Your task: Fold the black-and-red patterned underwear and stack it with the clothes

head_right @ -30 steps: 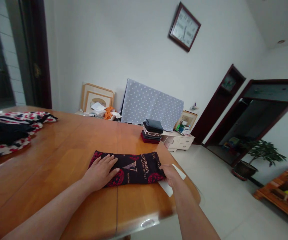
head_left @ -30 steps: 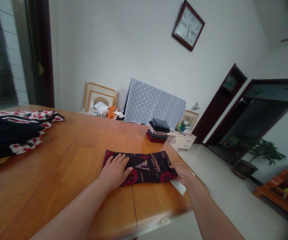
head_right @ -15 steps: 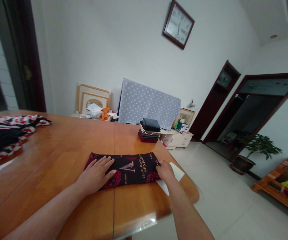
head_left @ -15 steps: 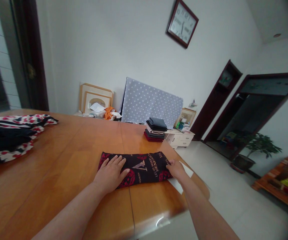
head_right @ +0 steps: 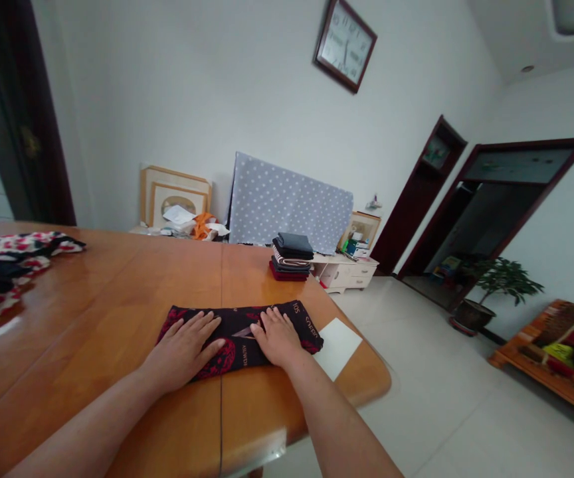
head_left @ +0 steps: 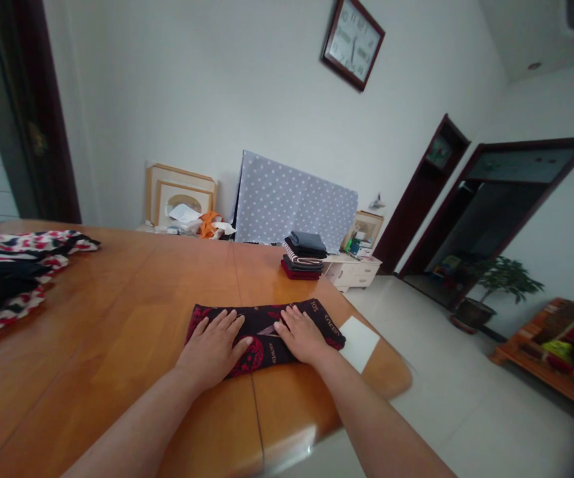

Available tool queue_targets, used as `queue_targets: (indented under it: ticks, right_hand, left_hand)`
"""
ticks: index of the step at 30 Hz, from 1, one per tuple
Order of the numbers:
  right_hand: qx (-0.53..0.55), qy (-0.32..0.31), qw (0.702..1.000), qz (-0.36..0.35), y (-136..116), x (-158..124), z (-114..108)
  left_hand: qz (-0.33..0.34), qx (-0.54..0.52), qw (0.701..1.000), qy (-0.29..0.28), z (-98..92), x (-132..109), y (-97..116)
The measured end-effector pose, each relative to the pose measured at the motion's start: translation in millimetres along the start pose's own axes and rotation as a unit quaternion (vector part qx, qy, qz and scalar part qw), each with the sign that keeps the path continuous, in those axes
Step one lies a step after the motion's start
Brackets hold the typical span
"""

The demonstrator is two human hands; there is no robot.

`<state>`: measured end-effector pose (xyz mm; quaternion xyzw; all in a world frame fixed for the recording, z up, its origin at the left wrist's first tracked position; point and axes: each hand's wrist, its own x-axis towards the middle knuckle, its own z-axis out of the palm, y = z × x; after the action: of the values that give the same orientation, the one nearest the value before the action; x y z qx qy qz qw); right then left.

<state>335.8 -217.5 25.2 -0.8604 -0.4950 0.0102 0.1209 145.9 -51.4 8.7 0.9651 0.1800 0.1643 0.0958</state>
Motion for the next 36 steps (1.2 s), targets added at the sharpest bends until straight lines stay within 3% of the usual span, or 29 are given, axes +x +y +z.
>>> queue_targets:
  ticks: [8,19,25,28,32,34,36]
  right_hand:
    - [-0.034,-0.038,0.99,0.13,45.7,-0.5,-2.9]
    - [-0.052,-0.03,0.982,0.177,50.7,0.9,4.7]
    - [-0.06,-0.038,0.982,0.178,51.9,0.8,6.1]
    - [-0.066,-0.031,0.981,0.178,54.1,1.4,10.8]
    - [-0.068,-0.026,0.982,0.173,57.6,2.3,16.6]
    - [-0.071,-0.03,0.982,0.172,59.5,2.6,16.9]
    - [-0.075,-0.041,0.981,0.175,59.9,3.5,15.2]
  left_hand:
    - [-0.009,0.0,1.0,-0.006,2.5,0.3,-1.2]
    - [-0.008,-0.029,0.999,-0.023,3.9,1.4,-5.8]
    - [-0.043,-0.18,0.983,-0.014,-0.9,9.2,-13.5]
    - [-0.101,-0.363,0.926,0.037,-8.9,11.9,-19.4]
    - [-0.213,-0.58,0.775,0.132,-24.7,13.5,-32.0]
    - [-0.278,-0.636,0.695,0.188,-32.2,14.4,-39.0]
    - [-0.331,-0.653,0.64,0.233,-37.6,15.3,-45.4]
